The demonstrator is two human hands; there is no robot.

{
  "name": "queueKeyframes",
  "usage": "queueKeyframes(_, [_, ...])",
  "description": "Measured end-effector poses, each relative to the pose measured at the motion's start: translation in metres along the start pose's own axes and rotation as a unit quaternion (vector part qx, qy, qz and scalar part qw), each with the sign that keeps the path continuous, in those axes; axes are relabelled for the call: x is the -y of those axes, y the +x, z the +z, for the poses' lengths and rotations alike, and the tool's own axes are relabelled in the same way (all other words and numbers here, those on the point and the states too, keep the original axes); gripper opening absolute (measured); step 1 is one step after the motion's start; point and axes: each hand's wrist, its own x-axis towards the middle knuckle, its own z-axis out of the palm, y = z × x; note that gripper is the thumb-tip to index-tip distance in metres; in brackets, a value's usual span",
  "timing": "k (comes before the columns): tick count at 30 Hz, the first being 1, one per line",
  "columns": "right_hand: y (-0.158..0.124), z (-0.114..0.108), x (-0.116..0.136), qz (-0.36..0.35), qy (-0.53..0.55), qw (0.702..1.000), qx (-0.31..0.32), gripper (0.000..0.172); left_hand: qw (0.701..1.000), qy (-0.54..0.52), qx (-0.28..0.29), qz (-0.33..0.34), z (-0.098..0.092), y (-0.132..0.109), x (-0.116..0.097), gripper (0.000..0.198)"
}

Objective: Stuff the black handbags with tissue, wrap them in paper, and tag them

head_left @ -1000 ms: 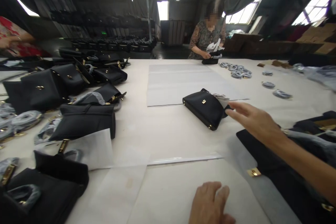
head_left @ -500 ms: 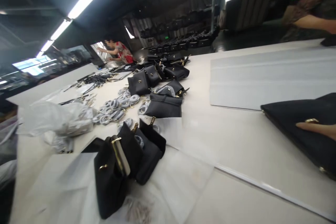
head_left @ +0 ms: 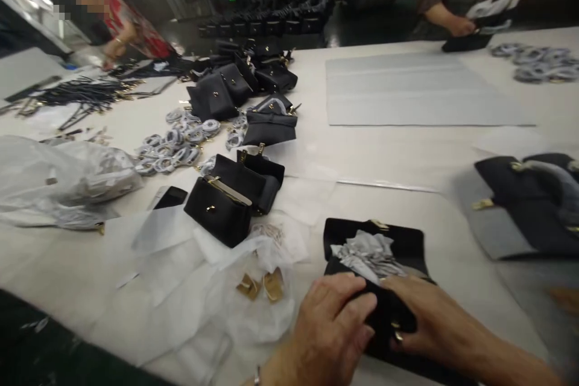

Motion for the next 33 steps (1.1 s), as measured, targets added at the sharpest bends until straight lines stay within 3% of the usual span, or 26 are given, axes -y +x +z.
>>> queueKeyframes(2, [-0.014, 0.027, 0.032, 0.009, 0.037, 0.996, 0.075, 0.048, 0.999, 0.043, 0.027, 0.005, 0.008, -0.004, 0.002, 0.051])
queueKeyframes(5, [-0.023, 0.034, 0.046, 0.041, 0.070, 0.993, 0.089, 0.057, 0.994, 0.067, 0.081, -0.018, 0.032, -0.006, 0.018, 0.051])
queueKeyframes(9, [-0.014, 0.008, 0.036, 0.077, 0.162, 0.983, 0.035, 0.031, 0.989, 0.127, 0.066, -0.033, 0.060, 0.001, 0.042, 0.035])
queueKeyframes(12, [0.012, 0.009, 0.022, 0.125, 0.192, 0.973, -0.004, 0.031, 0.981, 0.188, 0.017, -0.050, 0.073, 0.006, 0.055, 0.023])
queueKeyframes(17, [0.044, 0.039, 0.008, 0.119, 0.127, 0.984, 0.047, 0.039, 0.970, 0.239, 0.005, -0.039, 0.086, 0.008, 0.070, 0.020])
queueKeyframes(24, [0.022, 0.026, 0.027, 0.111, 0.049, 0.986, 0.112, 0.050, 0.969, 0.242, 0.011, -0.041, 0.088, 0.012, 0.075, 0.028])
queueKeyframes(26, [0.015, 0.036, 0.037, 0.118, -0.058, 0.990, 0.061, 0.050, 0.970, 0.237, 0.009, -0.051, 0.086, 0.013, 0.072, 0.027])
queueKeyframes(29, [0.005, 0.062, 0.040, 0.096, -0.182, 0.975, -0.079, 0.054, 0.971, 0.236, 0.004, -0.049, 0.084, 0.015, 0.066, 0.021])
queueKeyframes(31, [-0.002, 0.077, 0.030, 0.061, -0.177, 0.974, -0.129, 0.052, 0.974, 0.227, -0.001, -0.015, 0.084, 0.017, 0.063, 0.024])
queueKeyframes(33, [-0.008, 0.088, 0.012, 0.023, -0.139, 0.981, -0.137, 0.048, 0.975, 0.221, 0.010, 0.011, 0.088, 0.019, 0.063, 0.025])
